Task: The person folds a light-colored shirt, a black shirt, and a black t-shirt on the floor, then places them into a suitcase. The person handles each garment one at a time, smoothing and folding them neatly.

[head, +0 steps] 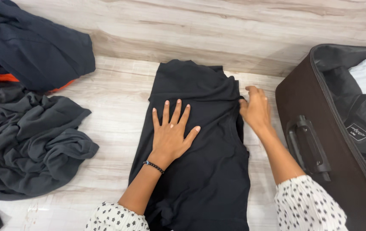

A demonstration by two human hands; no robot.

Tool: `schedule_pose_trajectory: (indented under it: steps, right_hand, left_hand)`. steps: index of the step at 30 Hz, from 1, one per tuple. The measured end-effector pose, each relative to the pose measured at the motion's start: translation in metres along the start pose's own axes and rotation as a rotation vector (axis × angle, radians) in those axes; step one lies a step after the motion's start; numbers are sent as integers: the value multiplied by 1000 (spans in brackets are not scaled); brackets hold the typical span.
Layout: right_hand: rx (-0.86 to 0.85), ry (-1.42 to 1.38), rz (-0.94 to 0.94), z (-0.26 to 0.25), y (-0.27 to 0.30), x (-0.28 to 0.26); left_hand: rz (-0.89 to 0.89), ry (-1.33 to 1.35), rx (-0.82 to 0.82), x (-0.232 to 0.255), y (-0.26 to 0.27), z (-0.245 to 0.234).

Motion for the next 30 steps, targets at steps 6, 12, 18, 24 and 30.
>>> schedule_pose_trajectory:
  steps: [6,12,18,24,30]
  right_hand:
    - [-161,-245,-305,-7,95,-72]
    - [-368,71,-227,4,143,-70]
    - [-549,-213,-236,-27,129,-49]
    - [-575,44,-41,-17,113,-27]
    - [-578,-59,-32,-14,110,-26]
  left_hand:
    - [17,-23,11,-2,-3,5]
    - [-7,-12,13,14,17,-6]
    - [-135,93,136,5,40,-36]
    - [-552,23,-158,-33,56,-51]
    - [-637,648,-63,-48,43,-61]
Point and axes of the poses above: each hand's wrist, its own y-axis away from the middle knuckle, its own z-axis out of the palm, x = y × z, the point moved 8 cm from there along -y, towards the middle knuckle, and after that the axes turned 13 degrees about z, right-handed, at the moved point
